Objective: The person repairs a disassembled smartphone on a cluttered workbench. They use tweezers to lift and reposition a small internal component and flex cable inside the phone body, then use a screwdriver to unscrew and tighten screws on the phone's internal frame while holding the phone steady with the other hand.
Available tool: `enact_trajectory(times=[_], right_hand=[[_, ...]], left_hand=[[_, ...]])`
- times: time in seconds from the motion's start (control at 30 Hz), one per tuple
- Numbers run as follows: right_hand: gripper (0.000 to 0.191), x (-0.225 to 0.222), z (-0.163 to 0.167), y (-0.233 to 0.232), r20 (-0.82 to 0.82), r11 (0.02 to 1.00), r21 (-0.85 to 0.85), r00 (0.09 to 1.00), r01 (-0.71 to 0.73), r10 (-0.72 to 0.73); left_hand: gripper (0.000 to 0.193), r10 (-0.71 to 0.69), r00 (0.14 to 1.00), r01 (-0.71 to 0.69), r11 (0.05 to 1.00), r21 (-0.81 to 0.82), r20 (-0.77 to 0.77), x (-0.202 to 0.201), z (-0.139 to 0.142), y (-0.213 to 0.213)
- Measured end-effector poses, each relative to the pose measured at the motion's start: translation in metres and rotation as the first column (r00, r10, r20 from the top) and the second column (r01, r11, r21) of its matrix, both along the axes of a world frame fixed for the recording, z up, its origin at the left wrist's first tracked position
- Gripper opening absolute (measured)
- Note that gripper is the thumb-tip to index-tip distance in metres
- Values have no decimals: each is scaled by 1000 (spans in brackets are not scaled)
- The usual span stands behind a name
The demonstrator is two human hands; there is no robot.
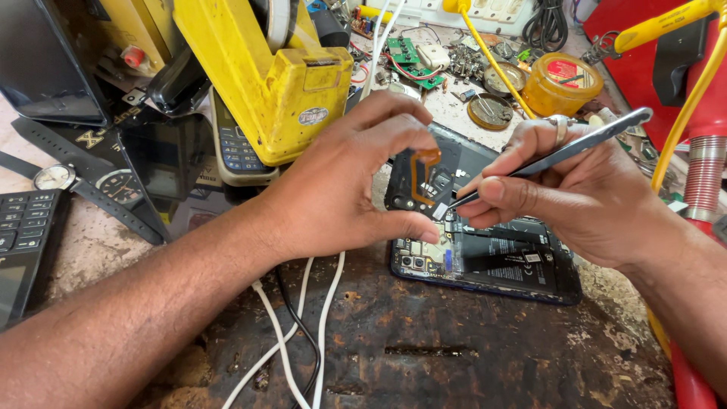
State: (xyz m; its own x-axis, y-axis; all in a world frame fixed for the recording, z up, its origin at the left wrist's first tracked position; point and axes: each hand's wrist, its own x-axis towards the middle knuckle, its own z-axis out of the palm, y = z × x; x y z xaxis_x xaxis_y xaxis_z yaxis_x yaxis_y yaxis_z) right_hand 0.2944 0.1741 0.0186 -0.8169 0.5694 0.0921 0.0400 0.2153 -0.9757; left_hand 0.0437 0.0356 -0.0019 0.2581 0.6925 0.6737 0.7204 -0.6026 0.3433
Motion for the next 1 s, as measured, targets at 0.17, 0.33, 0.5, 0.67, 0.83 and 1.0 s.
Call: enact_trajectory(times=[0.17,0.33,0.5,0.67,0.83,1.0], right_hand=[[12,0,0,0,19,999,42,1000,4,-5],[12,-1,-1,0,27,999,43,1000,-5,4],[12,-2,0,-1,21,998,55,1000,-8,7],[12,-3,2,-3,46,998,52,998,42,-45],[13,-4,3,-4,71,997,59,996,42,-46],[15,-4,1,0,183,998,49,982,47,-55]], left_hand=[[58,-11,1000,11,1000,-9,16,-1,-2,0],[53,-76,991,86,993,-85,111,1,-3,2],[76,-65,994,70,996,-59,84,2,0,1],[87,-35,997,34,999,22,65,3,0,-2],[74,-3,1000,5,998,-58,23,-1,-5,-1],[73,-60,998,64,990,-122,35,-1,-8,2]])
